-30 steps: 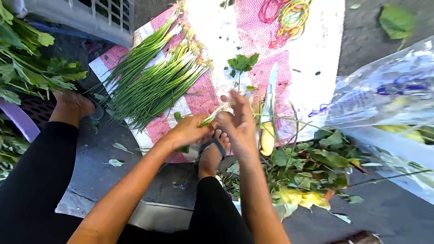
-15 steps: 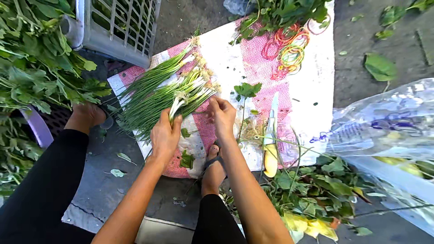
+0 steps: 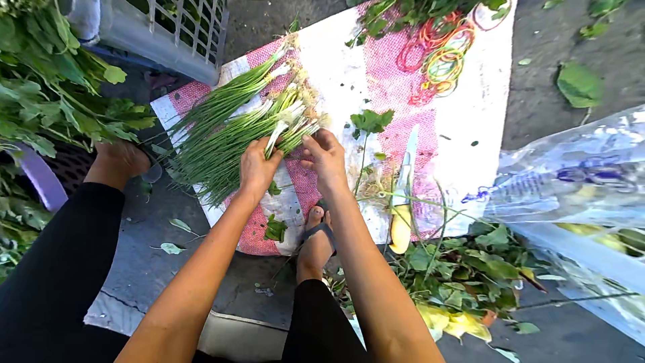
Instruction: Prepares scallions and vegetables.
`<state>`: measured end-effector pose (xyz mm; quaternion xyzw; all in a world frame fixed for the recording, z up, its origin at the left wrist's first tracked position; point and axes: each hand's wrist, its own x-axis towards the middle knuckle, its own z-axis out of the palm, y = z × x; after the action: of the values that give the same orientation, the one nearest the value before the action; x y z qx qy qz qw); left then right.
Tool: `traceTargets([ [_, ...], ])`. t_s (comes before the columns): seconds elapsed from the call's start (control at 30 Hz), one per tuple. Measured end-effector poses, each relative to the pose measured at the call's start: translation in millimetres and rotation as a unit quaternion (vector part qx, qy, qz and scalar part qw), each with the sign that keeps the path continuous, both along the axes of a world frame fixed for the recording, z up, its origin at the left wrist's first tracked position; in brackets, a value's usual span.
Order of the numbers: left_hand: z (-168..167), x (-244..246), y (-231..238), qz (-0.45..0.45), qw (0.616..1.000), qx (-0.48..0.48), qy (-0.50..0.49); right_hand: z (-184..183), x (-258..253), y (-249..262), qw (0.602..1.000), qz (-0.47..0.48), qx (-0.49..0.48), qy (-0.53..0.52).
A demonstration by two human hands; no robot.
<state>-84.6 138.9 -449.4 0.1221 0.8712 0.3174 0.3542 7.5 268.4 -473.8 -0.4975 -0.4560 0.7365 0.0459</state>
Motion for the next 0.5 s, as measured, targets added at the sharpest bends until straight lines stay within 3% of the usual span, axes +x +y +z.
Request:
traceTargets([
  [0.1,6,4,5,-0.035,0.998,-0.036,0.022,-6,-14,-5,0.999,0.016,0.035,-0.011],
  [0.2,50,10,24,-0.053,0.996,-0.062,-0.04,1,-17,-6,1.0,-0.018,-0.002,0.0],
  [0.33,12,1,-3,-0.06,0.998,0.036,0.001,16,1,-2,0.999,-0.006,-0.011,0.041],
  [0.43,22,5,-2,-0.123,0.99,0.059,-0.035,36,31,7,0.997,0.038,0.024,0.055],
  [0.5,35,11,4,-0.136,0.982,0.076,-0.11,46,52,13,0.996,0.057,0.058,0.043],
])
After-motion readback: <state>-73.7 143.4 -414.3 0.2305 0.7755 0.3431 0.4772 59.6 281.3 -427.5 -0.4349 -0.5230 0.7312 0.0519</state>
